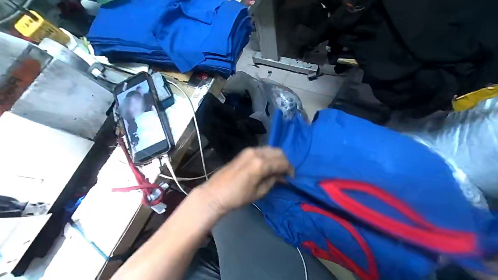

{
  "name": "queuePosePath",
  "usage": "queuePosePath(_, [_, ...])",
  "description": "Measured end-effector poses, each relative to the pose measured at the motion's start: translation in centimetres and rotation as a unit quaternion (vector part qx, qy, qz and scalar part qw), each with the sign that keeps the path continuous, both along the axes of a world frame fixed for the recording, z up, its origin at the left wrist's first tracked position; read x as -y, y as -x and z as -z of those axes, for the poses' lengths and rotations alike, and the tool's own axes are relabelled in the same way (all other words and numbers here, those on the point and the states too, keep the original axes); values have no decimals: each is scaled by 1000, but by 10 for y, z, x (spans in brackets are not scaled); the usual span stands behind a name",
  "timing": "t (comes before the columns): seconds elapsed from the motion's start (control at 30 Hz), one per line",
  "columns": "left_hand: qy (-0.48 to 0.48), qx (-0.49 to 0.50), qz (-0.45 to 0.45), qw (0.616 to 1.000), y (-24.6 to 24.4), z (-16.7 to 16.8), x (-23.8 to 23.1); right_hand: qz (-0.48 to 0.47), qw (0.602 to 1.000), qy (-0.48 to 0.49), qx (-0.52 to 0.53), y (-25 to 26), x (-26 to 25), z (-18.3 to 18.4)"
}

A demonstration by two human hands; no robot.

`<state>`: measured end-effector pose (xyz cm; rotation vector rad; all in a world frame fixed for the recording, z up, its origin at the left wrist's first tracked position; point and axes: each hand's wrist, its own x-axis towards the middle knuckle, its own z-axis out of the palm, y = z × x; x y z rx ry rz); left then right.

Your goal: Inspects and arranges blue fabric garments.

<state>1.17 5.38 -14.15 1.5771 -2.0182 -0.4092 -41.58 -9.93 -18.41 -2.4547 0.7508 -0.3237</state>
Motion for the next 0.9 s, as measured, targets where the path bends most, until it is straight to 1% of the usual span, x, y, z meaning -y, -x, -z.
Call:
queuePosePath(0.03, [-35, -23, 6, 999, 5, 19, -6, -21, 999, -14, -25, 8, -12, 25])
queuePosePath(0.07, [-60, -45, 8, 997, 10, 32, -9, -28, 998, -24, -48, 10, -26, 40])
queuePosePath(0.1, [-75, -63, 6, 995, 15, 37, -8, -21, 998, -25, -62, 7, -40, 44])
queuePosePath(0.17, [-75, -87, -6, 993, 21, 33, 1, 2, 999, 3, -36, -14, -67, 33])
queuePosePath(0.23, [-55, -98, -7, 994, 26, 20, 18, -11, 1000, 1, 26, -49, -90, 18])
queuePosePath(0.27, [-41, -97, 0, 994, 28, 14, 27, -19, 999, -5, 42, -69, -99, 17])
queuePosePath(0.3, [-26, -96, 11, 995, 30, 8, 36, -12, 999, -7, 46, -88, -105, 23])
queuePosePath(0.37, [-7, -90, 30, 996, 36, -1, 48, 52, 998, 9, 19, -123, -113, 49])
queuePosePath(0.4, [-7, -87, 36, 996, 37, -6, 52, 83, 997, 2, -8, -139, -113, 59])
queuePosePath(0.43, [-9, -86, 40, 995, 38, -9, 53, 98, 994, -29, -39, -153, -114, 65])
queuePosePath(0.47, [-9, -88, 48, 995, 35, -6, 53, 101, 988, -84, -80, -164, -114, 63])
queuePosePath(0.5, [3, -84, 62, 995, 28, 5, 52, 96, 973, -164, -128, -175, -114, 53])
queuePosePath(0.53, [29, -68, 76, 994, 19, 22, 50, 86, 960, -224, -142, -182, -114, 46])
queuePosePath(0.57, [42, -64, 81, 994, 14, 32, 46, 80, 954, -264, -122, -186, -117, 40])
queuePosePath(0.6, [26, -68, 74, 995, 16, 26, 41, 77, 949, -289, -94, -188, -121, 34])
queuePosePath(0.63, [-7, -79, 60, 995, 21, 11, 36, 76, 947, -305, -61, -187, -126, 30])
queuePosePath(0.7, [-57, -80, 45, 994, 26, -2, 29, 67, 955, -288, 27, -183, -137, 38])
queuePosePath(0.73, [-75, -75, 42, 993, 26, -3, 25, 63, 956, -281, 47, -181, -140, 43])
queuePosePath(0.77, [-86, -73, 42, 993, 27, -1, 23, 64, 953, -294, 42, -181, -140, 45])
queuePosePath(0.87, [-87, -68, 47, 993, 28, 5, 20, 91, 920, -381, -10, -190, -129, 45])
queuePosePath(0.9, [-85, -66, 49, 993, 28, 5, 19, 93, 915, -394, -8, -193, -127, 46])
